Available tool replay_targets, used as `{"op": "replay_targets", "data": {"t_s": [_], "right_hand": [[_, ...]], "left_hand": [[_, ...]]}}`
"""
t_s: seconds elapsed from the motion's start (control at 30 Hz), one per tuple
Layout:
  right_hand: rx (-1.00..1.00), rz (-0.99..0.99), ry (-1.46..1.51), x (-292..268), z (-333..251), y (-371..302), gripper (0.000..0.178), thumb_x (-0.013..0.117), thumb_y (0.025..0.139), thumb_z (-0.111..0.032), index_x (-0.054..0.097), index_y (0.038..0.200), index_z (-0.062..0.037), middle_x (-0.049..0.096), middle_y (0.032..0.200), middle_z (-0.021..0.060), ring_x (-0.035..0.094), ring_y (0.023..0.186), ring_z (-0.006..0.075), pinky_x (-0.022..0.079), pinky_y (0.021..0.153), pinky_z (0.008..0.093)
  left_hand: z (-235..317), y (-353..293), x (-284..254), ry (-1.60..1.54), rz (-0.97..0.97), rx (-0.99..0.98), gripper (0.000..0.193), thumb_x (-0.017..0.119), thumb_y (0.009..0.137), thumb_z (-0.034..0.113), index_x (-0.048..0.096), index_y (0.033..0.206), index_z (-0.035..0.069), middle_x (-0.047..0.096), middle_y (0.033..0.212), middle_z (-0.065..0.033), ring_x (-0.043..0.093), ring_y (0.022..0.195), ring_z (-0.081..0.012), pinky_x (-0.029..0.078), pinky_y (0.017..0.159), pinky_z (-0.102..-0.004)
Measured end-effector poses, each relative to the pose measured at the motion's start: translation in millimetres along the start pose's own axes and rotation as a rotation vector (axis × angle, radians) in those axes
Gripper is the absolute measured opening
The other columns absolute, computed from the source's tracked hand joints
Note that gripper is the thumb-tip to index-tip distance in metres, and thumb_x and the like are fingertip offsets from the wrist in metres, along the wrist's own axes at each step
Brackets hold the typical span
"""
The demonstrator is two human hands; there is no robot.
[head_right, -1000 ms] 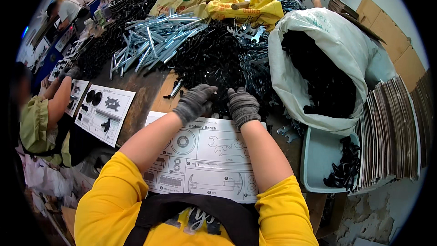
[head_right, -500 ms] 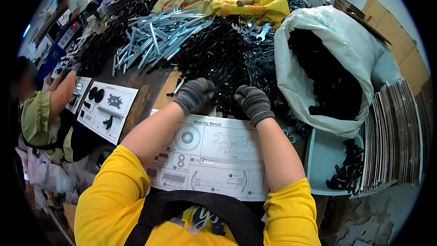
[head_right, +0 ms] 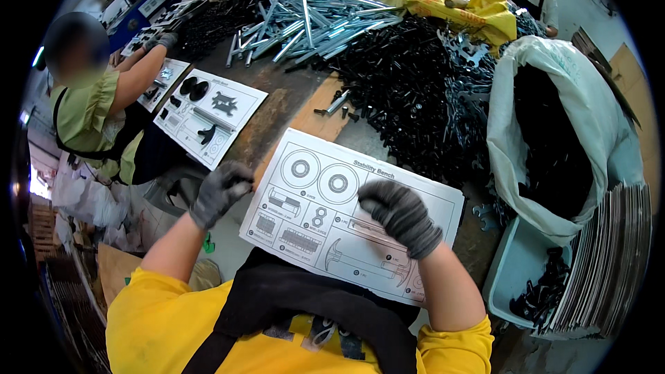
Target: The person repeatedly picks small metal hardware pieces from a bin and places them into designated slots on a printed cardboard template. They handle multiple templates, filling each with bolts, nuts, and washers, then set the completed templates aside.
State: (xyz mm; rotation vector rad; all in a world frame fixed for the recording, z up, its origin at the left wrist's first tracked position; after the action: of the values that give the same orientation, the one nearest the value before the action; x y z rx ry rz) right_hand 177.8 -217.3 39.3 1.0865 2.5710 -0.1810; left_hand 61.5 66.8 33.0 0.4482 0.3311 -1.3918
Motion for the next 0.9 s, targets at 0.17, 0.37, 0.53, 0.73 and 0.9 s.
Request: {"op": "replay_targets", "data": {"t_s": [0.17, 0.37, 0.53, 0.73, 0.9], "right_hand": [[0.130, -0.033, -0.094, 27, 22, -16, 0.018, 0.066, 0.074, -0.009, 0.063, 0.091, -0.0062, 0.063, 0.086, 0.0087, 0.060, 0.082, 0.0193, 0.048, 0.074, 0.0292], [0.260, 0.029, 0.106, 15, 51, -15, 0.018, 0.065, 0.075, -0.007, 0.063, 0.093, -0.0061, 0.063, 0.085, 0.0060, 0.058, 0.080, 0.0134, 0.047, 0.074, 0.0259], [0.392, 0.034, 0.182, 8, 53, -16, 0.019, 0.060, 0.079, -0.007, 0.062, 0.098, -0.0055, 0.062, 0.085, 0.0034, 0.057, 0.078, 0.0105, 0.047, 0.074, 0.0247], [0.043, -0.098, -0.186, 63, -8, 10, 0.017, 0.056, 0.077, -0.011, 0.061, 0.092, -0.0052, 0.062, 0.084, 0.0113, 0.060, 0.077, 0.0255, 0.048, 0.072, 0.0329], [-0.344, -0.047, -0.865, 129, -42, 20, 0.015, 0.053, 0.071, -0.014, 0.053, 0.085, -0.0087, 0.055, 0.081, 0.0128, 0.058, 0.070, 0.0272, 0.047, 0.057, 0.0372]], "left_hand": [[-63, -78, 31, -0.890, 0.505, -0.238, 0.017, 0.060, 0.080, 0.011, 0.054, 0.096, 0.008, 0.057, 0.085, -0.0039, 0.054, 0.075, -0.0142, 0.045, 0.069, -0.0260], [-63, -61, 56, -1.180, 0.657, -0.212, 0.015, 0.057, 0.082, 0.007, 0.052, 0.096, 0.006, 0.054, 0.083, -0.0036, 0.054, 0.073, -0.0139, 0.045, 0.069, -0.0258], [-61, -48, 46, -0.898, 0.515, -0.222, 0.017, 0.058, 0.080, 0.006, 0.053, 0.097, 0.005, 0.056, 0.085, -0.0049, 0.054, 0.078, -0.0148, 0.045, 0.071, -0.0267], [17, -10, 22, 0.060, 0.069, 0.264, 0.019, 0.061, 0.073, 0.001, 0.058, 0.091, 0.006, 0.058, 0.083, -0.0073, 0.057, 0.080, -0.0197, 0.045, 0.071, -0.0304], [14, -5, 52, 0.732, -0.192, 0.542, 0.020, 0.065, 0.067, 0.015, 0.059, 0.084, 0.009, 0.058, 0.074, -0.0068, 0.057, 0.072, -0.0254, 0.045, 0.065, -0.0353]]}}
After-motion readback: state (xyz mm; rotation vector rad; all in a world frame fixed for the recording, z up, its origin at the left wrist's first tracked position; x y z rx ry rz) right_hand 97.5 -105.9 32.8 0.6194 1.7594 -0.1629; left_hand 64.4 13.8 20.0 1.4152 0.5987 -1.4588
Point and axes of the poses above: each hand's wrist, its own y-axis towards the middle knuckle, its own x-axis out of the palm, z = x × y, the point moved 6 cm from there along y, towards the middle knuckle
